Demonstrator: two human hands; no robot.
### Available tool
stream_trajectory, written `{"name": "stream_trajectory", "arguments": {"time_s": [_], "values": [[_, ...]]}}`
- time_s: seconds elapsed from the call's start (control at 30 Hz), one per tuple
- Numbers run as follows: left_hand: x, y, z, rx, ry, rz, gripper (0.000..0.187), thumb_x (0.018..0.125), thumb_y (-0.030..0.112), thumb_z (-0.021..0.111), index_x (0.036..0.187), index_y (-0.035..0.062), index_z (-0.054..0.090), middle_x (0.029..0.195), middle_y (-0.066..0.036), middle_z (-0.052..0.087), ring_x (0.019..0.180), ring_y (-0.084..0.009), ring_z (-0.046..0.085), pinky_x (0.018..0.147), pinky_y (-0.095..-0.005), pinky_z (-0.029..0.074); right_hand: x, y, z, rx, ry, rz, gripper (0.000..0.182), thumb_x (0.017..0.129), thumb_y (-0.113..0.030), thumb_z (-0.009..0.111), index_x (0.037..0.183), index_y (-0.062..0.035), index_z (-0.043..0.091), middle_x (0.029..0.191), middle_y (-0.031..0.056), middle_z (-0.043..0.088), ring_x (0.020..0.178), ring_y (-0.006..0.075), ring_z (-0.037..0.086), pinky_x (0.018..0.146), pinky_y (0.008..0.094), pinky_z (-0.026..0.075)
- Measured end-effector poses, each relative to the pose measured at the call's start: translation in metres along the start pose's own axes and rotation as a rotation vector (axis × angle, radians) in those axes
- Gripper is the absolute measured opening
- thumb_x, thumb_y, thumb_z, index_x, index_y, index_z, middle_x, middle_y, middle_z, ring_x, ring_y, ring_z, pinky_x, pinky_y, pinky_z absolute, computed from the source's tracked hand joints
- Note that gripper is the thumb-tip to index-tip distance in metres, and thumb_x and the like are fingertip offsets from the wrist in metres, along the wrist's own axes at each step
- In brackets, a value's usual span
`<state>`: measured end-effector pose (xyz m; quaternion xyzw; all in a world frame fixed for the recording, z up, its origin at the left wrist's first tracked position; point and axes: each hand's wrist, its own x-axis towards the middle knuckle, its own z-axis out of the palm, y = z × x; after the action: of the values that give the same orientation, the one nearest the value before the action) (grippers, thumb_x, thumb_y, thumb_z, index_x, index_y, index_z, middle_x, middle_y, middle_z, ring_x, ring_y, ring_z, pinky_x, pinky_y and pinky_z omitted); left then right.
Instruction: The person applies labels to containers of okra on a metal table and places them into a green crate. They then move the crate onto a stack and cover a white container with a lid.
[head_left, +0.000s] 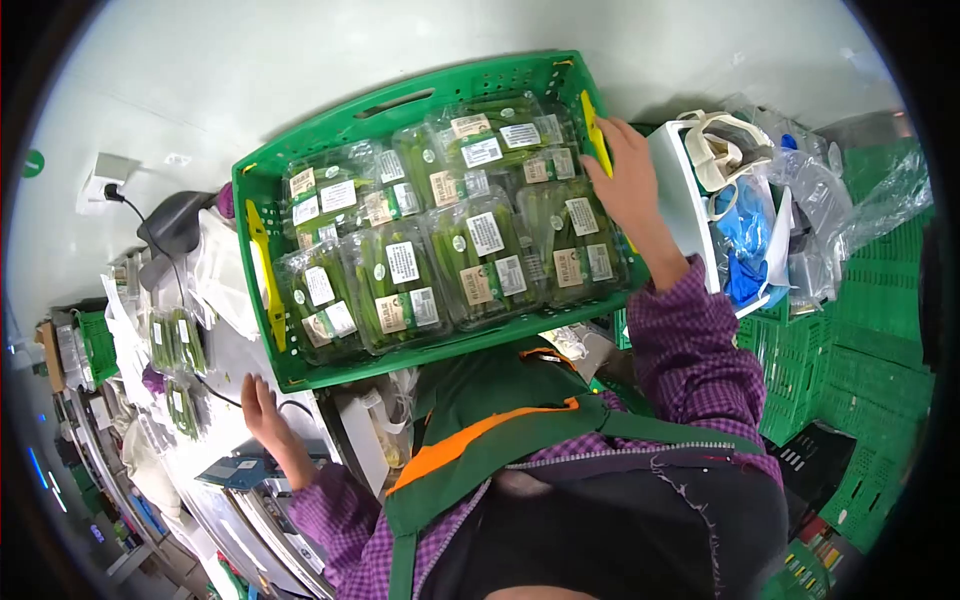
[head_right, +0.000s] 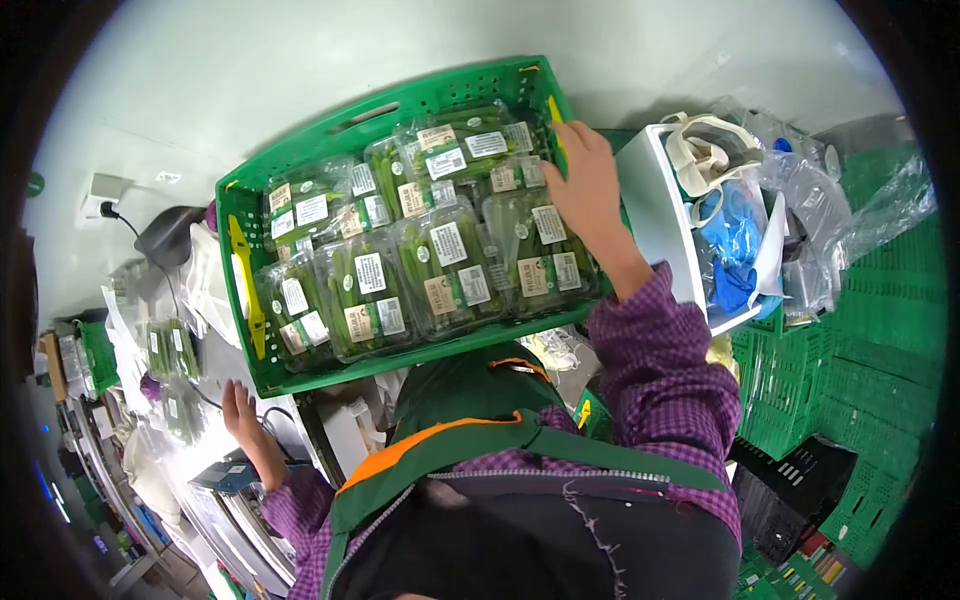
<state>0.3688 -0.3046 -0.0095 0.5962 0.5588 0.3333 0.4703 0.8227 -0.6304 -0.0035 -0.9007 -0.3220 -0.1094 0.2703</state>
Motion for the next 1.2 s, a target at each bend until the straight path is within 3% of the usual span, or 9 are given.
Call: {"name": "stream_trajectory", "arguments": {"time_s": [0.23,0.53,0.9,0.93,1.0,1.03,1.07,1.13,1.2], "values": [[0.08,0.024,0.082,0.244,-0.34,0.111,0.037,0.088,0.016,0.057,0.118,-0.0047,0.051,0.099,-0.009,0.06,0.086,-0.0126,0.055,0.072,-0.0269,0.044,-0.021,0.048,-0.004,0.955,-0.25,0.653,0.03,0.081,-0.012,0.061,0.109,-0.0008,0.058,0.073,0.0012,0.056,0.061,0.0066,0.05,0.055,0.022,0.041],[0.118,0.022,0.056,0.187,-0.756,-0.06,0.042,0.088,0.037,0.05,0.103,-0.0009,0.056,0.093,-0.009,0.056,0.08,-0.0207,0.055,0.068,-0.0339,0.045,-0.096,0.007,-0.048,0.666,0.051,0.512,0.05,0.068,-0.032,0.067,0.101,0.0051,0.059,0.089,0.024,0.063,0.086,0.0357,0.061,0.077,0.041,0.047],[0.003,0.143,-0.114,0.221,-1.212,1.227,0.043,0.088,0.02,0.041,0.126,0.0026,0.047,0.116,-0.019,0.052,0.098,-0.0291,0.056,0.085,-0.0377,0.045,-0.362,-0.223,-0.235,0.588,0.507,0.801,0.044,0.074,-0.029,0.067,0.1,0.005,0.058,0.081,0.019,0.064,0.077,0.0266,0.062,0.07,0.0362,0.048],[-0.022,0.173,-0.14,0.198,-1.684,0.918,0.045,0.088,0.025,0.043,0.124,-0.0006,0.048,0.118,-0.019,0.05,0.099,-0.0235,0.055,0.081,-0.0351,0.046,-0.402,-0.246,-0.248,0.562,0.536,0.831,0.041,0.077,-0.027,0.066,0.104,0.0026,0.058,0.079,0.0144,0.064,0.074,0.0198,0.061,0.068,0.0331,0.047],[-0.11,0.182,-0.199,0.553,-0.945,0.91,0.044,0.089,0.03,0.046,0.113,-0.0054,0.053,0.105,-0.017,0.056,0.087,-0.0234,0.056,0.072,-0.0335,0.047,-0.467,-0.28,-0.273,0.617,0.491,0.948,0.041,0.076,-0.028,0.067,0.104,0.0008,0.059,0.079,0.0134,0.063,0.07,0.0188,0.059,0.067,0.0332,0.046],[-0.075,0.152,-0.172,0.083,-1.252,1.412,0.046,0.088,0.04,0.048,0.106,-0.002,0.055,0.092,-0.009,0.054,0.081,-0.0223,0.052,0.072,-0.0349,0.044,-0.494,-0.294,-0.28,0.562,0.512,0.98,0.041,0.076,-0.028,0.067,0.105,0.0005,0.059,0.079,0.0132,0.063,0.071,0.0189,0.059,0.067,0.0331,0.046],[0.017,0.114,-0.15,0.234,-1.356,0.859,0.041,0.088,0.037,0.05,0.1,-0.0017,0.055,0.082,-0.007,0.05,0.078,-0.0196,0.05,0.073,-0.0309,0.041,-0.518,-0.307,-0.286,0.506,0.531,1.016,0.041,0.076,-0.028,0.066,0.105,0.0003,0.059,0.08,0.013,0.063,0.072,0.019,0.059,0.067,0.0331,0.046],[-0.091,0.167,-0.184,0.362,-1.124,0.291,0.031,0.086,0.031,0.056,0.089,0.0001,0.053,0.077,-0.005,0.046,0.076,-0.0164,0.046,0.072,-0.0289,0.038,-0.557,-0.335,-0.315,0.597,0.553,1.05,0.046,0.075,-0.029,0.067,0.106,0.003,0.058,0.084,0.0174,0.064,0.077,0.024,0.061,0.07,0.0351,0.047],[-0.11,0.136,-0.169,0.384,-1.121,0.276,0.022,0.081,0.021,0.064,0.078,0.0034,0.051,0.072,-0.002,0.044,0.066,-0.0141,0.041,0.063,-0.0293,0.035,-0.618,-0.337,-0.333,0.598,0.614,1.126,0.051,0.074,-0.03,0.066,0.109,0.005,0.056,0.091,0.0218,0.064,0.085,0.0294,0.063,0.076,0.0368,0.048]]}}
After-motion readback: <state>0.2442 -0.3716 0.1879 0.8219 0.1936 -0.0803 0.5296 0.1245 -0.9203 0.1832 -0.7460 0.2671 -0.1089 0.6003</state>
